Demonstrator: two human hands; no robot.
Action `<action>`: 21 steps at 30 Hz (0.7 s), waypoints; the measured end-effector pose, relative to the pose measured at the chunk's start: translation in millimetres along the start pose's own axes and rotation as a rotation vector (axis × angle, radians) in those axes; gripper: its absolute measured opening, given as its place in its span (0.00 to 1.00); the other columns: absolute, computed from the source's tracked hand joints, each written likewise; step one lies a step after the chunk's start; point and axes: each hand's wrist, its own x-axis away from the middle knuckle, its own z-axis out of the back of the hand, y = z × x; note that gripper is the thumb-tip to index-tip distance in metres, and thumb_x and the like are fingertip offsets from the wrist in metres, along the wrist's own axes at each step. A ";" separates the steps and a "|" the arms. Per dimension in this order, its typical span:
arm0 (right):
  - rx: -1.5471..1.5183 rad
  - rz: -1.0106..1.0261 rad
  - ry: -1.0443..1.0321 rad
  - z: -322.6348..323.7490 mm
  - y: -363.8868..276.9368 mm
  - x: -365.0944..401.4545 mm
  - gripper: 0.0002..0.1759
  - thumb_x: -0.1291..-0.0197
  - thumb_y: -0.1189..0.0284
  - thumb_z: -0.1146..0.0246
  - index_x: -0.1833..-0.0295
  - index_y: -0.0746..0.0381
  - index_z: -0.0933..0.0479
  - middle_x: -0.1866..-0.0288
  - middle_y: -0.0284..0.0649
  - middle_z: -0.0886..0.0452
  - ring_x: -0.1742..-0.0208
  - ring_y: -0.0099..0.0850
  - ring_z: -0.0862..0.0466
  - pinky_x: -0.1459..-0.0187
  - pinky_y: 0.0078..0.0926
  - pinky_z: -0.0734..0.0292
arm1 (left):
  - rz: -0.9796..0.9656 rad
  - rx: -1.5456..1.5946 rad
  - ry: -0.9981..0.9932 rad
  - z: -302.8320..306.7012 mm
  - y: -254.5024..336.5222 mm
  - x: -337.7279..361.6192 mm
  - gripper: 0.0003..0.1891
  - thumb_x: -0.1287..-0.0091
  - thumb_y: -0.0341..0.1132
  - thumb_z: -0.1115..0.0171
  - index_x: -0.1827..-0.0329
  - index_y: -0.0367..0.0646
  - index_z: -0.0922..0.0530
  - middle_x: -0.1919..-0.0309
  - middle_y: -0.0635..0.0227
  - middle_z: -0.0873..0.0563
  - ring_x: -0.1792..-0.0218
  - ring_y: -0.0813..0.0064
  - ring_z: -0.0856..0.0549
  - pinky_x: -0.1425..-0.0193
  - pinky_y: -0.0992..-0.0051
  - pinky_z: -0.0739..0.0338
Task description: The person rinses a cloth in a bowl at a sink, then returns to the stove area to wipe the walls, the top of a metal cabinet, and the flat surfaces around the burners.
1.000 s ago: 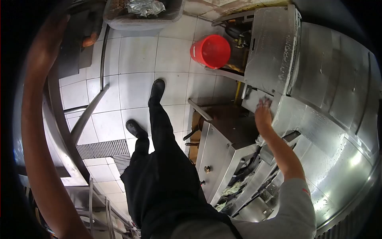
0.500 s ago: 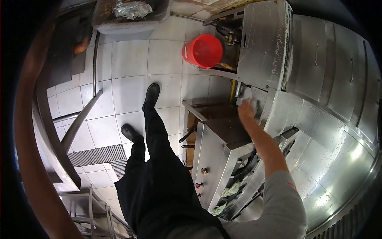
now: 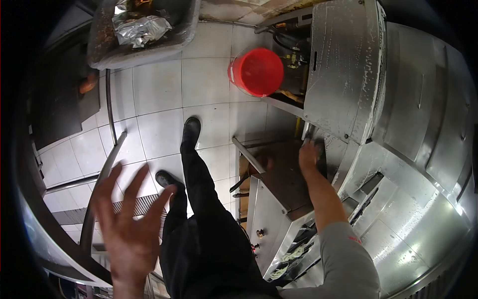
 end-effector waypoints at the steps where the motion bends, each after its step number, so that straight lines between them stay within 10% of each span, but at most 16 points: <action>1: -0.039 0.028 -0.390 48.8 -9.4 -3.9 0.16 0.37 0.71 0.47 0.45 0.58 0.23 0.41 0.40 0.28 0.38 0.39 0.30 0.37 0.44 0.36 | 0.082 -0.007 0.040 1.2 -5.0 4.8 0.13 0.45 0.19 0.36 0.59 0.45 0.15 0.43 0.61 0.22 0.32 0.56 0.33 0.34 0.58 0.26; 3: -0.079 0.063 -0.768 79.1 -24.2 -21.3 0.17 0.37 0.71 0.47 0.43 0.56 0.24 0.40 0.39 0.28 0.38 0.38 0.30 0.37 0.47 0.37 | 0.197 0.100 0.029 -13.7 -20.7 25.8 0.14 0.47 0.24 0.34 0.57 0.46 0.14 0.44 0.62 0.21 0.35 0.53 0.30 0.35 0.57 0.30; 8: -0.093 0.288 -0.041 107.9 -32.2 -85.3 0.24 0.35 0.68 0.49 0.33 0.56 0.30 0.30 0.41 0.36 0.29 0.43 0.39 0.29 0.52 0.50 | 0.226 0.769 -0.146 -113.2 21.3 6.1 0.19 0.45 0.22 0.37 0.49 0.49 0.19 0.44 0.58 0.22 0.39 0.53 0.26 0.37 0.57 0.30; 11: 0.354 0.364 -0.078 44.9 -33.2 -113.8 0.26 0.32 0.65 0.52 0.30 0.61 0.35 0.26 0.41 0.41 0.25 0.44 0.44 0.26 0.51 0.54 | 0.143 0.688 -0.147 -128.7 24.8 -10.8 0.20 0.45 0.22 0.37 0.47 0.47 0.21 0.43 0.58 0.23 0.40 0.55 0.25 0.36 0.55 0.31; 13: 0.288 0.367 -0.147 35.8 -49.9 -131.4 0.28 0.30 0.64 0.54 0.29 0.65 0.38 0.24 0.42 0.44 0.24 0.45 0.45 0.26 0.51 0.55 | 0.150 0.587 0.111 -116.1 6.8 -3.5 0.17 0.42 0.23 0.40 0.49 0.44 0.21 0.42 0.56 0.24 0.38 0.54 0.26 0.38 0.52 0.31; 21: 0.012 0.403 -0.250 -47.4 -144.6 -218.6 0.28 0.29 0.66 0.57 0.28 0.70 0.43 0.25 0.49 0.44 0.24 0.44 0.46 0.25 0.47 0.56 | 0.440 0.670 -0.180 -197.2 -34.8 -2.2 0.15 0.45 0.21 0.40 0.53 0.40 0.18 0.45 0.58 0.21 0.41 0.52 0.24 0.36 0.57 0.31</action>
